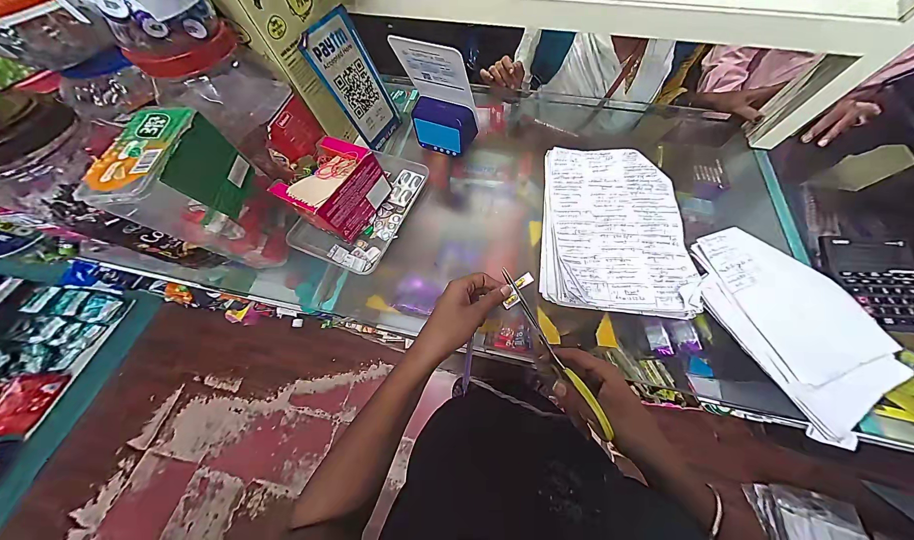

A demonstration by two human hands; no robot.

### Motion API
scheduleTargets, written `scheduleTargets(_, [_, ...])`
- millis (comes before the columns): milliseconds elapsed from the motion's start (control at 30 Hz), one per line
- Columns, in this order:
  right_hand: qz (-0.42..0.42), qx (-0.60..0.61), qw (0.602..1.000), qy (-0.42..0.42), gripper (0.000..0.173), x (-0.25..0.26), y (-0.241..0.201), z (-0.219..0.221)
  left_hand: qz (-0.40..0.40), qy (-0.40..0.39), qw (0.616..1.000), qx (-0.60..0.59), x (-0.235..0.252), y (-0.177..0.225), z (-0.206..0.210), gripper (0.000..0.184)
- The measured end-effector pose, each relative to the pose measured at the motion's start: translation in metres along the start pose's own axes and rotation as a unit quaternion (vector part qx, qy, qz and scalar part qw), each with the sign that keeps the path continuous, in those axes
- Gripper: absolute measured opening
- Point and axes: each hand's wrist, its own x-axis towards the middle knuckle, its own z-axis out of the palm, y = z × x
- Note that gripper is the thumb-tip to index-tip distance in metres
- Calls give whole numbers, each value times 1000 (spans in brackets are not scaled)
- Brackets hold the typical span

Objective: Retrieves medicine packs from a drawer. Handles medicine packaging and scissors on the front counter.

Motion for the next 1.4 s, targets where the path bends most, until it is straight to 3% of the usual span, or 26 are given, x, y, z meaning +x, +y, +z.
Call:
scheduleTargets(133, [-9,-25,999,34,37,1,2,2,2,7,1000,3,2,1,0,12])
scheduleTargets(200, [-45,-138,986,81,42,2,5,0,3,17,1000,5,3,0,-3,12])
scheduleTargets(300, [-88,-406,890,188,48,3,-8,-2,6,31,1000,-1,-2,-5,-11,11])
scheduleTargets(400, [-46,-498,832,240,47,13,-30,-1,7,39,999,-19,-14,-15,-22,12])
scheduleTargets(467, [-25,-488,847,207,41,26,-44,4,12,43,999,-30,-24,-21,-26,11])
scheduleTargets(567, [9,-483,870,94,42,52,-62,28,33,67,997,-35,-39,-27,-31,11])
scheduleTargets(667, [59,-541,839,-18,42,82,-75,61,63,94,992,-57,-47,-33,-40,13])
scheduleTargets(767, [54,-600,793,-86,37,99,-76,71,68,97,989,-93,-57,-37,-48,14])
scheduleTargets(833, [41,-595,798,-84,36,103,-83,63,68,99,986,-113,-63,-41,-53,16])
scheduleTargets(967, [47,-533,843,-50,37,118,-81,34,79,96,985,-121,-64,-52,-60,18])
scheduleTargets(1067, [-50,-483,872,-68,28,116,-70,16,73,93,986,-116,-63,-53,-62,18])
scheduleTargets(1133, [-97,-451,887,-4,28,113,-65,9,65,115,986,-106,-70,-50,-62,16])
scheduleTargets(1200, [-51,-462,885,29,31,122,-70,-4,76,130,982,-116,-67,-48,-62,16])
scheduleTargets(1267, [5,-481,876,7,36,127,-74,-12,79,129,980,-127,-64,-49,-59,16])
scheduleTargets(1400, [23,-527,849,-39,32,132,-70,-2,74,100,983,-137,-63,-51,-50,14])
